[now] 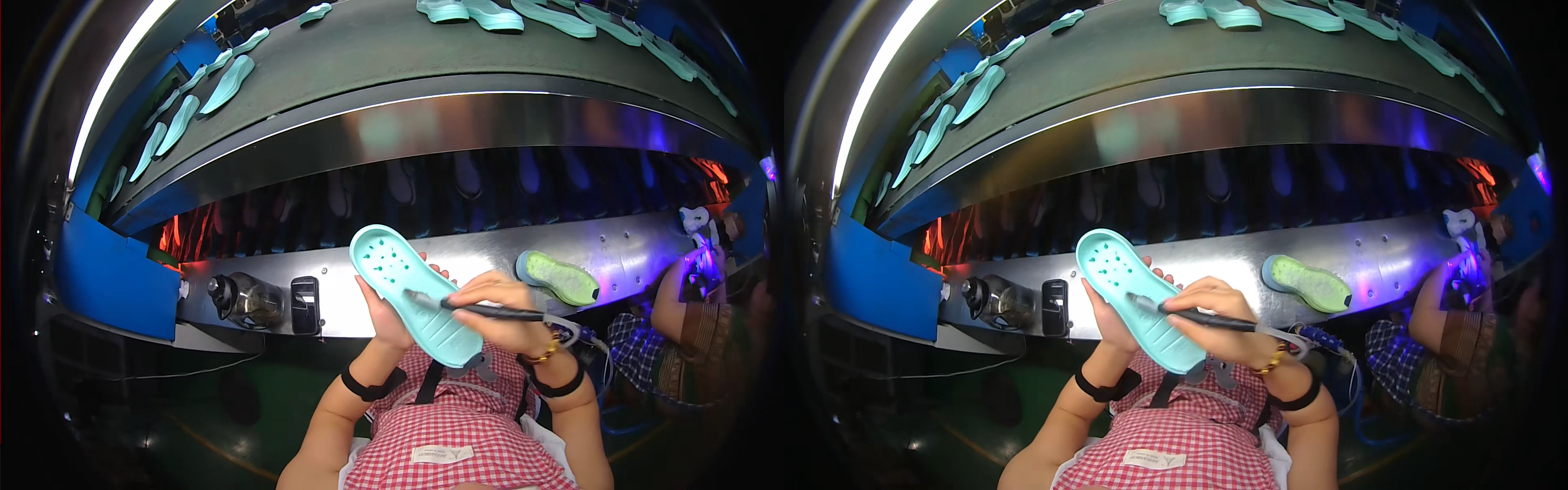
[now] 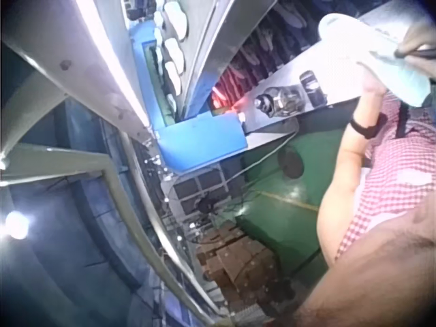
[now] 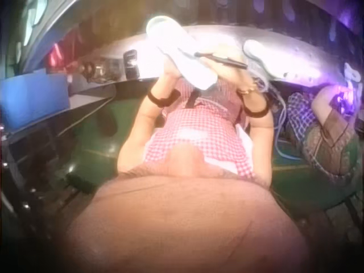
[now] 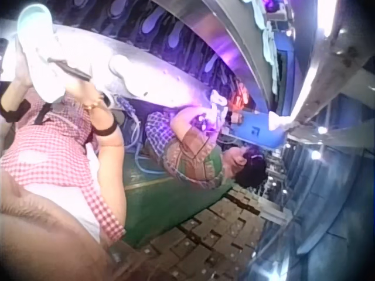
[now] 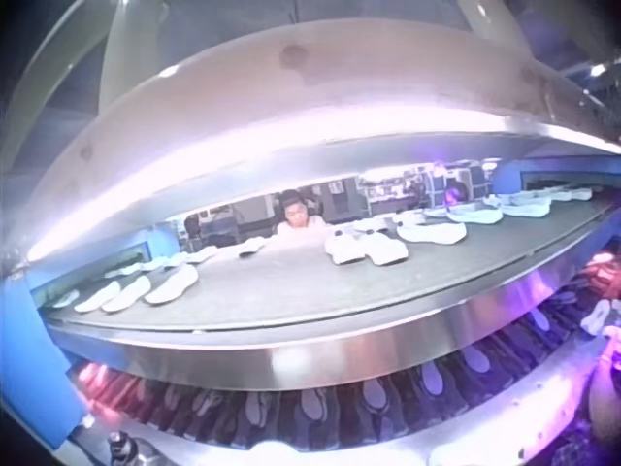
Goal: Apply glue to the bottom of shoe soles using a brush.
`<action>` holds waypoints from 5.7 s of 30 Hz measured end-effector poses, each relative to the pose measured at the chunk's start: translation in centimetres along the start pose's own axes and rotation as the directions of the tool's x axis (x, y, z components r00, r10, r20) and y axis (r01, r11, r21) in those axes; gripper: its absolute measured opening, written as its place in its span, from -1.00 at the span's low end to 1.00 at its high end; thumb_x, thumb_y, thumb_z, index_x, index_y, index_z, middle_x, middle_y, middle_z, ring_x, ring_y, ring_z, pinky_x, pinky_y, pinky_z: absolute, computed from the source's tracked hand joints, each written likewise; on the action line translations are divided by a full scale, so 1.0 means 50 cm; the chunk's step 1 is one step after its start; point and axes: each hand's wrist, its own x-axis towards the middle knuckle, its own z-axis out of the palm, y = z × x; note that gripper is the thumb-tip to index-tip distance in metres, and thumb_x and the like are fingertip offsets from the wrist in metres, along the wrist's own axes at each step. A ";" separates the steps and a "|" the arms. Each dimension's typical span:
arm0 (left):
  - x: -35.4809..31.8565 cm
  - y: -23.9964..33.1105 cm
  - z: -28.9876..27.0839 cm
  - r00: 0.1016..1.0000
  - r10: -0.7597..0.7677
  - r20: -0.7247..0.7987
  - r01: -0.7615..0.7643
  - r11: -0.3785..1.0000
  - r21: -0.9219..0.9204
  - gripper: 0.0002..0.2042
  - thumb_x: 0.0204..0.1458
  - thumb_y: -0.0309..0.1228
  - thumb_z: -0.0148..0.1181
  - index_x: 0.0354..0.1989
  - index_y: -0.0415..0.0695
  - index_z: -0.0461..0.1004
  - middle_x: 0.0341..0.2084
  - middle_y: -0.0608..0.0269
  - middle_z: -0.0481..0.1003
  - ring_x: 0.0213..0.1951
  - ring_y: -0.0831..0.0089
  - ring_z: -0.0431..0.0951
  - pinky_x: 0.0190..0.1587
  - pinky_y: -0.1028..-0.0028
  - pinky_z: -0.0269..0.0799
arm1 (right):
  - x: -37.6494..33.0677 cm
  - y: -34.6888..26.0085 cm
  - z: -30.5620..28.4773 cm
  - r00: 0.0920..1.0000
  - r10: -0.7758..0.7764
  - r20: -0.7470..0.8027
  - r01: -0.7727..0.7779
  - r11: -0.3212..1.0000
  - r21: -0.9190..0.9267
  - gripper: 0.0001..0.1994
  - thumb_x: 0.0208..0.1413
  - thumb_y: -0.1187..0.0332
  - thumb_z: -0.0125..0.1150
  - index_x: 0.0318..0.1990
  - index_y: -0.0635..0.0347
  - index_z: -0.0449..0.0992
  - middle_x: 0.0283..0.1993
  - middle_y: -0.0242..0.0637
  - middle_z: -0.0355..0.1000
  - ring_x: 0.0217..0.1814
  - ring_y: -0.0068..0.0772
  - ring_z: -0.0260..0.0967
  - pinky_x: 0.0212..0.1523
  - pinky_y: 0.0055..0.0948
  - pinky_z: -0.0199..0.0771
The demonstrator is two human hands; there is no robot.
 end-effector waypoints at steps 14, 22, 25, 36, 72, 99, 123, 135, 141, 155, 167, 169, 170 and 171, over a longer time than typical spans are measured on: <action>0.004 0.061 0.052 0.937 0.213 0.279 -0.224 0.975 0.009 -0.21 -0.09 0.32 -0.41 0.07 -0.15 0.15 -0.08 0.06 0.30 -0.04 0.19 0.33 0.11 0.13 0.17 | -0.056 -0.018 -0.030 0.913 0.069 0.403 -0.258 0.861 0.438 -0.79 -0.18 0.53 0.26 -0.30 0.22 0.53 -0.24 -0.29 0.48 -0.01 -0.32 0.28 0.08 -0.35 0.19; -0.046 0.017 0.095 0.962 0.120 0.246 -0.151 0.982 0.110 -0.33 0.07 0.10 -0.51 0.23 -0.16 -0.12 0.11 0.03 0.15 0.10 0.09 0.21 0.19 0.10 0.00 | -0.059 -0.003 0.036 0.835 0.524 0.170 -0.291 0.157 0.944 -0.83 -0.05 0.57 0.12 -0.25 0.39 0.45 -0.21 -0.08 0.43 -0.16 -0.41 0.38 -0.15 -0.54 0.38; -0.046 0.009 0.080 0.974 0.113 0.198 -0.090 0.989 -0.121 -0.34 0.07 0.09 -0.46 0.22 -0.17 -0.09 0.10 -0.03 0.15 0.09 -0.01 0.20 0.16 0.06 0.05 | -0.072 -0.012 0.040 0.906 0.416 0.076 -0.369 0.690 0.623 -0.83 -0.05 0.56 0.12 -0.25 0.32 0.46 -0.21 -0.16 0.44 -0.22 -0.54 0.37 -0.19 -0.59 0.36; -0.022 0.026 0.081 0.979 0.078 0.186 -0.049 0.987 -0.155 -0.34 0.05 0.07 -0.38 0.17 -0.22 0.01 0.03 -0.09 0.23 -0.02 -0.03 0.33 0.04 0.10 0.24 | -0.019 -0.033 0.008 0.988 0.033 0.153 -0.095 0.903 0.419 -0.81 -0.14 0.58 0.19 -0.28 0.30 0.51 -0.28 -0.15 0.46 -0.25 -0.41 0.42 -0.22 -0.55 0.40; -0.006 0.099 0.063 0.795 -0.584 -0.167 0.528 0.530 0.663 -0.52 0.02 -0.26 0.04 0.03 -0.36 0.24 -0.12 0.02 0.38 -0.16 0.45 0.45 -0.16 0.58 0.39 | -0.018 -0.025 -0.130 0.679 0.142 0.720 0.021 0.977 -0.213 -0.76 -0.17 0.47 0.13 -0.24 0.15 0.47 -0.18 -0.28 0.45 -0.21 -0.26 0.42 -0.25 -0.45 0.42; 0.034 0.086 0.016 0.958 -0.268 0.101 0.209 0.894 0.395 -0.48 0.04 -0.23 -0.10 0.11 -0.32 0.09 -0.04 -0.05 0.30 -0.08 0.25 0.42 -0.05 0.32 0.37 | -0.074 -0.017 -0.066 0.947 0.320 0.006 -0.308 0.906 0.289 -0.79 -0.13 0.61 0.09 -0.26 0.37 0.48 -0.29 -0.04 0.46 -0.65 -0.56 0.38 -0.68 -0.72 0.30; 0.509 0.299 0.507 0.939 0.161 0.305 -0.066 -0.784 0.617 -0.38 -0.05 0.01 -0.03 0.07 -0.25 0.21 0.02 0.01 0.28 0.13 0.26 0.20 0.15 0.35 0.06 | -0.205 0.248 -0.103 0.615 0.782 -0.103 -0.340 0.381 0.860 -0.78 0.04 0.54 -0.01 -0.15 0.44 0.40 -0.54 -0.32 0.35 -0.66 -0.63 0.23 -0.63 -0.72 0.23; 0.662 0.206 0.526 0.990 -0.088 0.113 -0.130 -0.879 0.459 -0.15 -0.23 0.36 -0.17 0.15 -0.05 0.11 0.03 -0.02 0.27 0.08 0.13 0.25 0.08 0.22 0.12 | -0.295 0.314 -0.085 0.436 0.893 -0.114 -0.328 0.276 0.904 -0.81 0.03 0.53 0.01 -0.19 0.40 0.42 -0.47 -0.25 0.40 -0.66 -0.57 0.26 -0.66 -0.67 0.24; 0.523 0.228 0.525 0.990 -0.082 0.113 -0.126 -0.869 0.478 -0.40 -0.15 0.17 0.01 -0.09 -0.08 0.30 -0.19 -0.04 0.40 -0.09 0.11 0.39 -0.08 0.27 0.27 | -0.264 0.256 -0.094 0.505 0.858 -0.099 -0.265 0.263 0.928 -0.84 -0.02 0.53 0.06 -0.26 0.39 0.43 -0.53 -0.24 0.38 -0.67 -0.50 0.26 -0.69 -0.61 0.22; 0.125 0.205 0.198 0.915 0.357 0.187 -0.396 0.712 0.580 -0.59 -0.15 -0.51 -0.01 -0.04 -0.27 0.20 -0.21 0.17 0.36 -0.17 0.40 0.40 -0.10 0.47 0.32 | -0.161 0.207 -0.108 0.576 0.706 -0.412 -0.231 0.624 0.746 -0.79 -0.13 0.60 0.15 -0.25 0.37 0.46 -0.23 -0.21 0.43 -0.23 -0.50 0.33 -0.15 -0.59 0.31; 0.019 -0.039 -0.087 0.950 -0.271 0.158 0.236 0.949 0.208 -0.36 -0.10 -0.04 0.05 0.11 -0.18 0.13 -0.07 0.01 0.33 -0.03 0.10 0.35 0.05 0.14 0.25 | -0.085 0.139 -0.066 0.767 0.624 -0.151 -0.340 0.594 0.729 -0.80 -0.13 0.61 0.13 -0.26 0.39 0.46 -0.15 -0.08 0.40 -0.13 -0.37 0.36 -0.02 -0.45 0.30; 0.016 -0.061 -0.066 0.959 -0.204 0.198 0.190 0.978 0.090 -0.31 -0.07 0.13 -0.08 0.13 -0.13 0.11 -0.08 -0.05 0.34 -0.04 0.05 0.36 0.04 0.11 0.24 | -0.057 0.125 -0.045 0.832 0.546 -0.096 -0.364 0.669 0.648 -0.81 -0.15 0.55 0.22 -0.29 0.33 0.51 -0.21 -0.15 0.44 -0.11 -0.42 0.35 -0.02 -0.54 0.29; 0.018 -0.061 -0.044 0.951 -0.234 0.203 0.237 0.971 0.010 -0.28 -0.06 0.21 -0.26 0.14 -0.11 0.10 -0.07 -0.05 0.33 -0.05 0.05 0.36 0.04 0.11 0.25 | -0.044 0.125 -0.035 0.834 0.545 -0.083 -0.368 0.663 0.652 -0.81 -0.15 0.55 0.22 -0.29 0.33 0.51 -0.21 -0.15 0.44 -0.11 -0.42 0.35 -0.02 -0.54 0.29; 0.018 -0.064 -0.027 0.942 -0.259 0.213 0.279 0.958 -0.069 -0.23 -0.06 0.29 -0.45 0.15 -0.08 0.08 -0.07 -0.05 0.32 -0.06 0.06 0.37 0.03 0.10 0.25 | -0.030 0.124 -0.030 0.853 0.515 -0.080 -0.391 0.735 0.554 -0.81 -0.15 0.53 0.23 -0.30 0.33 0.52 -0.22 -0.16 0.45 -0.13 -0.43 0.36 -0.05 -0.55 0.31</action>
